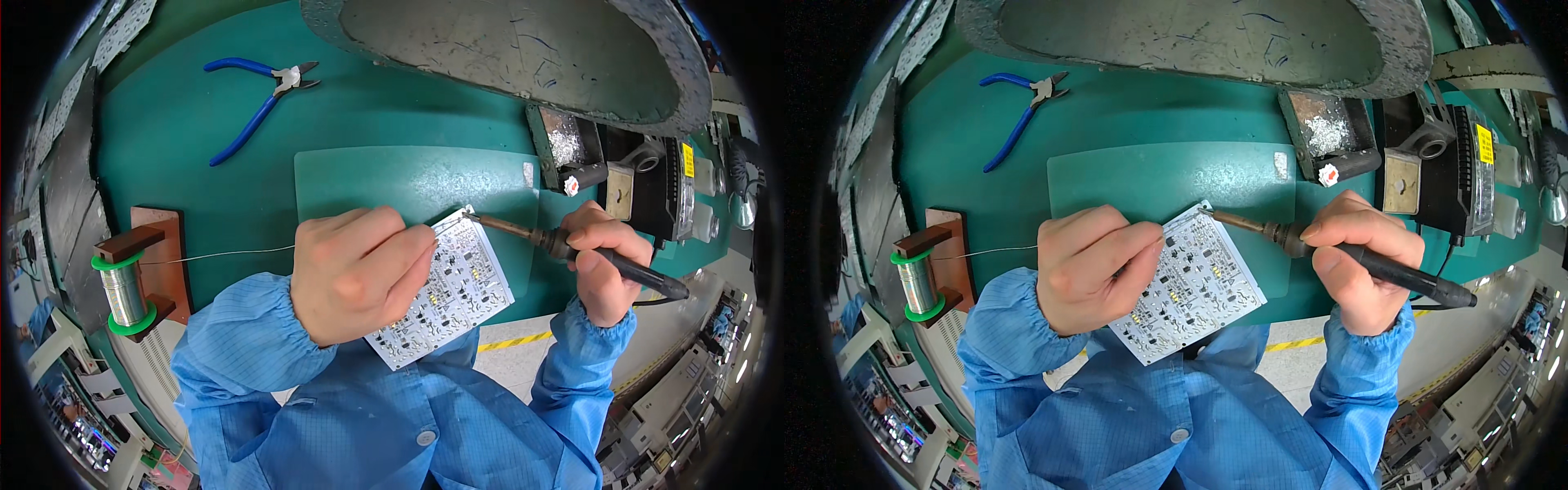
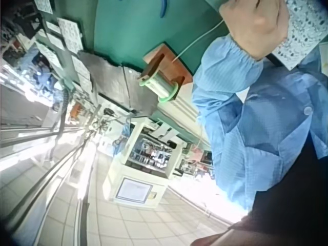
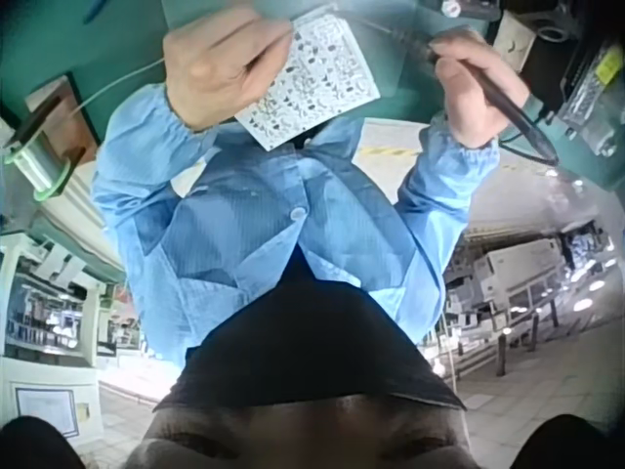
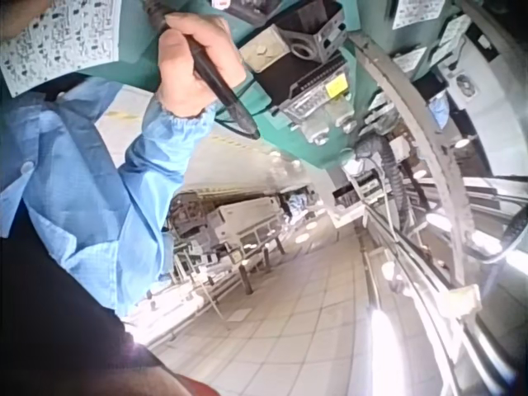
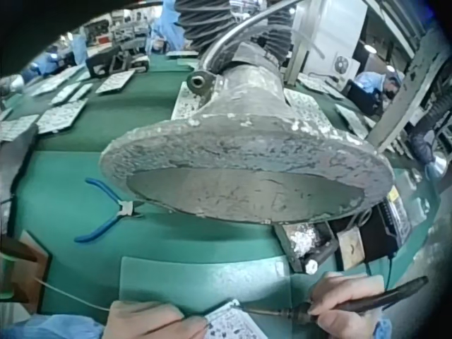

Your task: Soldering components onto printed circuit boards at a manual assembly station.

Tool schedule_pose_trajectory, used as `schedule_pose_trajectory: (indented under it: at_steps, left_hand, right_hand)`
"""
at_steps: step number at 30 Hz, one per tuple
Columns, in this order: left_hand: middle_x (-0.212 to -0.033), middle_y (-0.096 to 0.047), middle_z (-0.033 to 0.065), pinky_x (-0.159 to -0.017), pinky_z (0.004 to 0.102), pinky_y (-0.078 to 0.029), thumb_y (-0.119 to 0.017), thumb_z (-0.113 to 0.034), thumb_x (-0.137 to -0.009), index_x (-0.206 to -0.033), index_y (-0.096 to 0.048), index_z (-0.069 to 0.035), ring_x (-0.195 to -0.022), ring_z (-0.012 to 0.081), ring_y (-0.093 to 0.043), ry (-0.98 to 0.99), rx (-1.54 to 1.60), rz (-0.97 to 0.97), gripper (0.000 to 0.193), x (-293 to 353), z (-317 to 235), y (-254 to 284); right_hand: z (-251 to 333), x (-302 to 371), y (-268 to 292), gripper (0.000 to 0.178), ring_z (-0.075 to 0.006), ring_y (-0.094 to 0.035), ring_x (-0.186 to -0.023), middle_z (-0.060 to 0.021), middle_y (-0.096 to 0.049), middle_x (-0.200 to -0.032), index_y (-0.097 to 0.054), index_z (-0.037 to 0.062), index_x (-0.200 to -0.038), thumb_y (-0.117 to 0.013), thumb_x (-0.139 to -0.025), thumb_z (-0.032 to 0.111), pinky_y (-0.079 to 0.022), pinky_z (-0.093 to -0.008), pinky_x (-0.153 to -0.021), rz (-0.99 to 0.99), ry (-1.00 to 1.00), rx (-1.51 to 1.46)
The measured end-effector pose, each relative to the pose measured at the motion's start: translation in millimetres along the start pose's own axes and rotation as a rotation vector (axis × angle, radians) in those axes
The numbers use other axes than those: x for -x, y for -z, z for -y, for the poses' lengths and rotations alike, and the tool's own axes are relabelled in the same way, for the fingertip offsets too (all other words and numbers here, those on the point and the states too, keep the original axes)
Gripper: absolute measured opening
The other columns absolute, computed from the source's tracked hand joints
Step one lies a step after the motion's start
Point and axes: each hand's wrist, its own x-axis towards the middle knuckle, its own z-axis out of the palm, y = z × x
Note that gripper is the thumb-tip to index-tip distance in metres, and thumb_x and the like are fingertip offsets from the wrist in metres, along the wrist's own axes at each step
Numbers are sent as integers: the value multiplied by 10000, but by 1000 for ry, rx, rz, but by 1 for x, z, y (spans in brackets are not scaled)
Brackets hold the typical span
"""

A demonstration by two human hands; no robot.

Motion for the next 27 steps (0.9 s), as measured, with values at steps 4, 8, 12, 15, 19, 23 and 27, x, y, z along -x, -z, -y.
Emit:
schedule_pose_trajectory:
  at_steps: [4,8,12,15,19,23,27]
  left_hand:
    - [-619,-514,49,-409,290,-382,-711,63,-589,-799,-654,-12,-476,175,-515,-40,-61,39,230,1,1,-2]
    - [-650,-549,57,-414,273,-396,-707,62,-587,-802,-648,2,-494,173,-539,-54,-48,0,231,0,2,-5]
    - [-737,-625,79,-425,248,-406,-675,73,-614,-751,-613,-8,-493,157,-552,35,102,-72,171,-3,-2,-6]
    - [-788,-653,94,-427,242,-404,-650,75,-635,-727,-583,-16,-485,149,-551,101,150,-31,146,-2,-6,-4]
    - [-794,-657,96,-425,242,-405,-649,76,-639,-730,-578,-15,-487,147,-554,83,128,-19,147,-3,-4,-5]
    - [-793,-633,71,-442,261,-430,-663,59,-631,-736,-575,-21,-514,165,-570,61,71,-12,159,-3,-4,-7]
    - [-804,-599,50,-462,281,-456,-679,33,-630,-748,-579,-27,-556,179,-586,46,38,-1,166,-1,-4,-9]
  right_hand:
    - [-3,2,3,254,-180,-411,-595,-102,-486,-637,-617,-16,-818,-610,-690,202,-308,-293,-506,-38,-76,14]
    - [-6,1,3,258,-184,-411,-597,-115,-499,-655,-614,-19,-821,-608,-689,203,-317,-297,-520,-9,-15,-4]
    - [0,9,-1,184,-234,-499,-610,-134,-581,-673,-614,-36,-774,-618,-658,107,-402,-330,-582,-105,61,-19]
    - [7,22,-17,216,-244,-486,-558,-110,-556,-616,-607,-13,-784,-652,-722,189,-428,-366,-560,-221,213,83]
    - [12,33,-34,202,-217,-478,-478,-89,-552,-570,-611,-23,-767,-655,-740,172,-441,-353,-491,-201,326,277]
    - [8,39,-38,228,-215,-434,-511,-86,-475,-550,-543,-19,-840,-613,-814,196,-404,-356,-497,-123,335,343]
    - [7,41,-39,233,-227,-455,-511,-94,-492,-555,-543,-25,-832,-616,-813,196,-415,-360,-504,-114,329,366]
